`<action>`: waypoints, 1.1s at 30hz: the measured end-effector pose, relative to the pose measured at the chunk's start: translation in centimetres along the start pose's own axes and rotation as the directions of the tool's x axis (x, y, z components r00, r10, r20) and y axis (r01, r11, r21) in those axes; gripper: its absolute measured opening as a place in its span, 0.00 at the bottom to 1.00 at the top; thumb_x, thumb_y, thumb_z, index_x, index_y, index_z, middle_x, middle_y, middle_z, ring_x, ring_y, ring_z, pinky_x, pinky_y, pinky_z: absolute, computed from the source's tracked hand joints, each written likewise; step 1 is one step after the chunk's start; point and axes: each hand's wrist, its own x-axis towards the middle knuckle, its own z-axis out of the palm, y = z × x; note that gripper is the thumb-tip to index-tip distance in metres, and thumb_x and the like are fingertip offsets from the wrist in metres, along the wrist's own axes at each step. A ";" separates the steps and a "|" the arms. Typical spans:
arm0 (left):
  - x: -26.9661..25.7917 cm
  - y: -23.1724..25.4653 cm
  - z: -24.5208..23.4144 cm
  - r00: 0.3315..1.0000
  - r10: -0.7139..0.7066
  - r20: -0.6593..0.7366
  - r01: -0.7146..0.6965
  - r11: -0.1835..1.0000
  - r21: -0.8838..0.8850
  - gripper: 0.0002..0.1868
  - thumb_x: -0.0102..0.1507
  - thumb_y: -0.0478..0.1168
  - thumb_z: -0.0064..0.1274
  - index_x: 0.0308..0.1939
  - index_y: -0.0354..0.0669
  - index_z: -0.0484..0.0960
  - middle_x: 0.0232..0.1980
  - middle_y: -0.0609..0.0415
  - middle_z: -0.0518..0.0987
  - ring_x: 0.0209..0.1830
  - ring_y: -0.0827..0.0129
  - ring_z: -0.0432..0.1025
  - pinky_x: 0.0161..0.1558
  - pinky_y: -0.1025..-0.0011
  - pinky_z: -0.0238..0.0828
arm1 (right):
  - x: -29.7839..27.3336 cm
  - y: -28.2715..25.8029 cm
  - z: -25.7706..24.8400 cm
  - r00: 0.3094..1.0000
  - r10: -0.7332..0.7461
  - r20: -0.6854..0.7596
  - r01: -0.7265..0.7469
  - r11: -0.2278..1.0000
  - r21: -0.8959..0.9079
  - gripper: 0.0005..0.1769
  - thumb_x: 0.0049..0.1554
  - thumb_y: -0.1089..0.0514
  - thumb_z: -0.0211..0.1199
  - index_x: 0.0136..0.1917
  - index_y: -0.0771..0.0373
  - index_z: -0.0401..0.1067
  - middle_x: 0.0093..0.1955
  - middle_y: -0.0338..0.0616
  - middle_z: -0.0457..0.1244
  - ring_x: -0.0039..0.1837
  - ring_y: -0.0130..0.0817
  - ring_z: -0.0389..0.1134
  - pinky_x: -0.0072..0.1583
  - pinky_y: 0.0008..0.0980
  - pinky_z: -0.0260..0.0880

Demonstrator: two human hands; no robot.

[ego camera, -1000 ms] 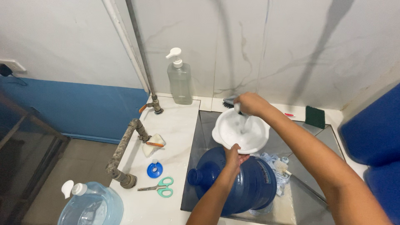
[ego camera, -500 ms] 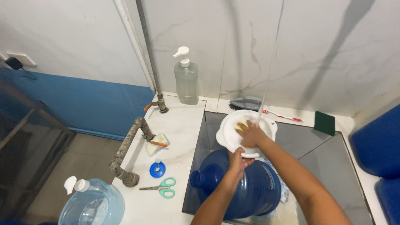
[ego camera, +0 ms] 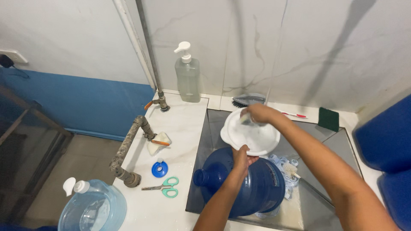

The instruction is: The person scrubs the exterior and interior of a large blue plastic container using a sponge and a long-handled brush. They rinse the container with water from a tap, then repeat the process on a smaller blue water jug, scrubbing and rinsing it thoroughly.

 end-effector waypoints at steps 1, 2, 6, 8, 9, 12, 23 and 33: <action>0.0 0.2 0.1 1.000 -0.009 -0.006 0.009 1.000 0.001 0.38 0.58 0.36 0.43 0.72 0.44 0.50 0.57 0.34 0.74 0.46 0.48 0.78 0.47 0.56 0.81 | -0.6 -1.0 -1.8 0.998 0.009 -0.058 -0.012 0.999 -0.050 0.30 0.47 0.68 0.57 0.62 0.50 0.77 0.60 0.53 0.68 0.59 0.54 0.70 0.60 0.48 0.69; 0.0 0.2 0.1 1.000 -0.018 -0.012 0.018 1.000 0.003 0.38 0.58 0.36 0.44 0.72 0.43 0.50 0.57 0.33 0.73 0.46 0.48 0.78 0.47 0.55 0.81 | -1.5 -2.2 -3.4 0.994 0.045 -0.097 -0.050 0.998 -0.043 0.29 0.48 0.68 0.56 0.61 0.50 0.78 0.57 0.54 0.69 0.57 0.54 0.70 0.59 0.48 0.70; -0.1 0.4 0.1 1.000 -0.023 -0.018 0.023 1.000 0.003 0.38 0.58 0.36 0.44 0.72 0.46 0.50 0.58 0.36 0.72 0.47 0.48 0.78 0.47 0.55 0.80 | -4.1 -6.1 -7.3 0.959 0.132 -0.251 -0.153 0.986 -0.065 0.29 0.48 0.66 0.56 0.62 0.53 0.76 0.49 0.56 0.71 0.52 0.56 0.72 0.55 0.50 0.72; 0.0 0.2 0.1 1.000 -0.022 -0.012 0.022 1.000 0.018 0.39 0.58 0.36 0.43 0.73 0.47 0.48 0.59 0.35 0.72 0.47 0.48 0.78 0.47 0.55 0.80 | -4.6 -6.2 -6.7 0.944 0.140 -0.299 -0.168 0.983 -0.072 0.27 0.50 0.63 0.56 0.64 0.55 0.74 0.48 0.58 0.71 0.51 0.57 0.72 0.54 0.51 0.71; 0.0 0.1 0.0 1.000 -0.019 -0.017 0.019 1.000 0.015 0.39 0.58 0.36 0.43 0.73 0.47 0.48 0.59 0.35 0.72 0.48 0.48 0.78 0.47 0.55 0.81 | -4.4 -5.8 -5.7 0.940 0.142 -0.311 -0.168 0.984 -0.058 0.24 0.53 0.61 0.56 0.63 0.56 0.74 0.47 0.59 0.71 0.51 0.57 0.72 0.54 0.51 0.71; 0.3 -0.1 -0.1 1.000 -0.009 -0.022 0.009 1.000 0.003 0.39 0.58 0.36 0.43 0.73 0.47 0.48 0.59 0.34 0.72 0.48 0.48 0.78 0.47 0.55 0.81 | -2.6 -3.0 -1.7 0.963 0.132 -0.235 -0.112 0.989 0.097 0.23 0.51 0.56 0.60 0.61 0.58 0.73 0.48 0.58 0.71 0.49 0.55 0.72 0.52 0.49 0.72; 0.4 -0.6 -0.4 0.999 0.015 0.041 -0.013 0.999 -0.039 0.38 0.59 0.37 0.42 0.73 0.46 0.48 0.62 0.35 0.71 0.51 0.48 0.78 0.49 0.55 0.81 | -1.1 0.5 1.4 0.719 0.462 0.520 -0.644 0.159 0.749 0.20 0.55 0.47 0.65 0.55 0.60 0.72 0.43 0.45 0.67 0.44 0.37 0.71 0.43 0.37 0.76; -0.5 0.2 0.1 1.000 0.016 0.005 -0.016 1.000 -0.011 0.37 0.58 0.35 0.42 0.71 0.42 0.51 0.59 0.33 0.73 0.49 0.46 0.79 0.48 0.55 0.81 | 2.7 1.6 3.3 0.895 0.419 0.153 -0.446 0.825 0.347 0.20 0.50 0.67 0.59 0.53 0.58 0.82 0.49 0.54 0.73 0.45 0.45 0.76 0.45 0.43 0.79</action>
